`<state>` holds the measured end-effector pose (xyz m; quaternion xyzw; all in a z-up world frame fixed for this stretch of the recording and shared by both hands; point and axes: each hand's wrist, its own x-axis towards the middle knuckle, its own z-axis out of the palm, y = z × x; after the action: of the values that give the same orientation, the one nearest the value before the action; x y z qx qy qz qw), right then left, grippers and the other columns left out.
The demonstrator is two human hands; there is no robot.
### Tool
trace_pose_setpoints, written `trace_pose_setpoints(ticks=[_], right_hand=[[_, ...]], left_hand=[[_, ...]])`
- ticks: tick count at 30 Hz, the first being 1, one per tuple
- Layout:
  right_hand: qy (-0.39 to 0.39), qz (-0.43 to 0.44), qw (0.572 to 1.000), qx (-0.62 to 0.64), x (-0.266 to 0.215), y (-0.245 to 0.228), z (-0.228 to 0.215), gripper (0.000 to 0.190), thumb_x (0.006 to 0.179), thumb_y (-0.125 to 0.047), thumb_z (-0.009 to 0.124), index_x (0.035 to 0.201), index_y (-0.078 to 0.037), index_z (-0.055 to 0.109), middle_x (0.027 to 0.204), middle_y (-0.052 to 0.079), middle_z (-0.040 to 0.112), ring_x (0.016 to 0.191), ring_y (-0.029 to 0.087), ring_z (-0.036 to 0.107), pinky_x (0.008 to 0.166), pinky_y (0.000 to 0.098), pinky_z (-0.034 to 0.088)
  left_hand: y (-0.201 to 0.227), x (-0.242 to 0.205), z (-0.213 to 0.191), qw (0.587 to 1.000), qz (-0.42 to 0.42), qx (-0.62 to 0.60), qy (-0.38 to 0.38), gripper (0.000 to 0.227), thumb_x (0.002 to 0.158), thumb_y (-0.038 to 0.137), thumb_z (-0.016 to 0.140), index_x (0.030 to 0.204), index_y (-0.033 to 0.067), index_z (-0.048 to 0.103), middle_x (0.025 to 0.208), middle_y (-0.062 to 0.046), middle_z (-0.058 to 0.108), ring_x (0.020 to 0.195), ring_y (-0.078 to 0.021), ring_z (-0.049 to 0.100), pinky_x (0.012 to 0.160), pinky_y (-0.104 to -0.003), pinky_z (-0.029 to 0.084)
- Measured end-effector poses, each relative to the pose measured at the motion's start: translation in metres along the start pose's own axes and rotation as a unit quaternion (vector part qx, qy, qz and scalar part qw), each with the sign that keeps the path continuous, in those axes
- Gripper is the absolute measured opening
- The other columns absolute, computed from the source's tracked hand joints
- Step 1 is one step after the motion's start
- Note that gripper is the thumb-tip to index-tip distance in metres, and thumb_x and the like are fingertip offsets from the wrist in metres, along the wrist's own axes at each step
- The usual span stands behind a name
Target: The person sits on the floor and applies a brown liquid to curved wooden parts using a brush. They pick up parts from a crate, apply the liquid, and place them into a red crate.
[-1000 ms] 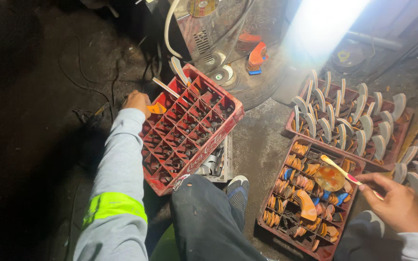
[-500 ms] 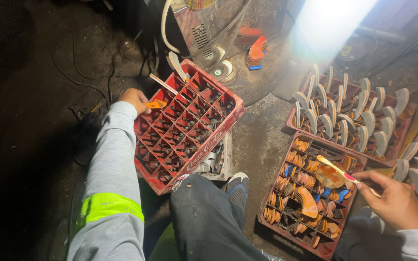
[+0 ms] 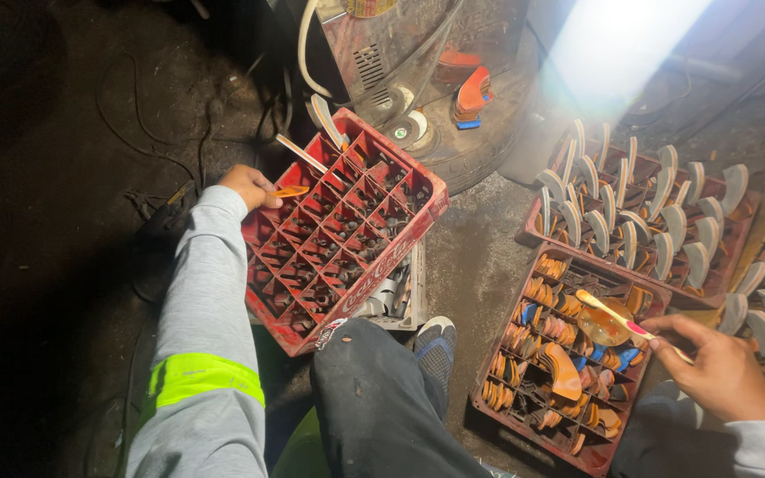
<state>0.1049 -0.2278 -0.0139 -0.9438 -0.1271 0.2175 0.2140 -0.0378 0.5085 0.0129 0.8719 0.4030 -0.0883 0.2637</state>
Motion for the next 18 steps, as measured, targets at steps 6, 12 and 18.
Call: trace_pose_setpoints(ticks=[6, 12, 18], right_hand=[[-0.016, -0.026, 0.999, 0.013, 0.007, 0.004, 0.005, 0.029, 0.091, -0.036, 0.073, 0.119, -0.027, 0.075, 0.059, 0.006, 0.062, 0.045, 0.018, 0.056, 0.051, 0.0360, 0.048], [-0.030, 0.010, 0.999, -0.032, 0.001, -0.007, 0.000, 0.031, 0.094, -0.037, 0.074, 0.125, -0.029, 0.075, 0.065, 0.015, 0.065, 0.052, 0.021, 0.058, 0.057, 0.0386, 0.051], [0.066, -0.145, 0.984, 0.077, 0.000, 0.004, -0.011, 0.027, 0.090, -0.031, 0.070, 0.112, -0.016, 0.075, 0.093, 0.008, 0.079, 0.081, 0.021, 0.076, 0.076, 0.0363, 0.057]], left_hand=[[0.008, 0.003, -0.002, 1.000, -0.006, -0.030, -0.001, 0.033, 0.070, 0.010, 0.093, 0.098, 0.0004, 0.078, 0.099, -0.016, 0.078, 0.094, -0.0262, 0.073, 0.095, -0.038, 0.055], [0.024, -0.002, 0.005, 0.988, -0.046, -0.148, 0.016, 0.029, 0.071, 0.009, 0.089, 0.097, 0.0026, 0.077, 0.095, -0.011, 0.078, 0.084, -0.0222, 0.073, 0.080, -0.037, 0.061], [0.012, -0.001, 0.024, 0.947, 0.019, -0.320, 0.026, 0.026, 0.081, 0.009, 0.085, 0.104, 0.0011, 0.076, 0.099, -0.009, 0.077, 0.086, -0.0196, 0.074, 0.077, -0.029, 0.061]])
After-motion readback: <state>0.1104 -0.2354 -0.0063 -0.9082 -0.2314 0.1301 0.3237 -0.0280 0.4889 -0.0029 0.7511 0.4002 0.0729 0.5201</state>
